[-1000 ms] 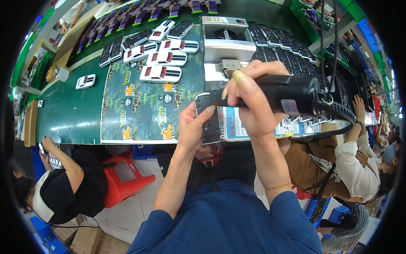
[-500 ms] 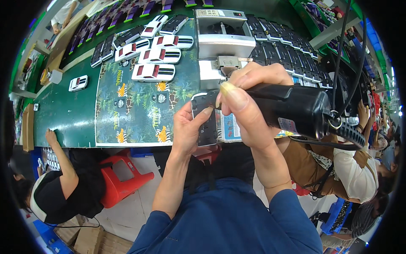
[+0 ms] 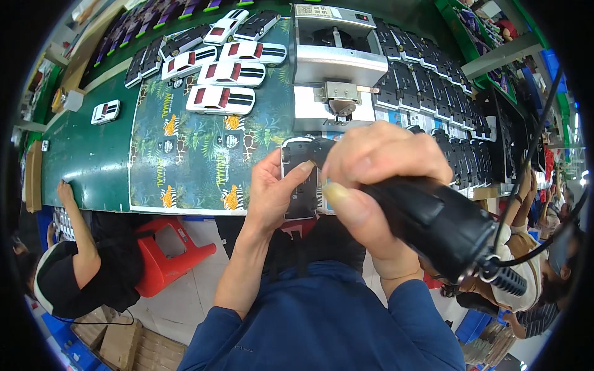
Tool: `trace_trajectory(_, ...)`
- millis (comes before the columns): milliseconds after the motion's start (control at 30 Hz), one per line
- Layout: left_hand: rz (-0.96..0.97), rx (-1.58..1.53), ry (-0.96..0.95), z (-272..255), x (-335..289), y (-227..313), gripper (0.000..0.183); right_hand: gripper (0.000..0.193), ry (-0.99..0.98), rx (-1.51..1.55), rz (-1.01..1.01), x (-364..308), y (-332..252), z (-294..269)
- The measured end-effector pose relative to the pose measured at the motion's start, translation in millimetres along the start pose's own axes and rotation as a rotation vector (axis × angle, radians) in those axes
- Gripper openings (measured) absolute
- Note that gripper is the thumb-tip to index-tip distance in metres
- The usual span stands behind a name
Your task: The person assembles toy cars by driving screws into the underside of each car using an electric screwdriver, then sliding the assembled toy cars across the table.
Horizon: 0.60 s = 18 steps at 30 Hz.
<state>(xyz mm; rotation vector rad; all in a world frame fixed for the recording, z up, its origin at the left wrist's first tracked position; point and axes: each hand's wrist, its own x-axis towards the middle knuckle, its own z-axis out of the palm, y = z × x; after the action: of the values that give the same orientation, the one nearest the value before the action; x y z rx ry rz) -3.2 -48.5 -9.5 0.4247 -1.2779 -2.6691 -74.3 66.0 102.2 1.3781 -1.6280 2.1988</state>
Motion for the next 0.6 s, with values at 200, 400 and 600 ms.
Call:
trace_trajectory(200,0.006,0.018,-0.017,-1,0,-1,0.019,0.027,-0.001,0.194,0.040,1,-4,-8)
trace_trajectory(400,0.050,-0.001,-0.016,-2,-1,-1,0.020,0.017,0.046,0.079,0.056,-2,11,4)
trace_trajectory(600,0.052,0.000,-0.021,-4,-1,-2,0.022,0.027,0.044,0.253,0.119,-3,13,-1)
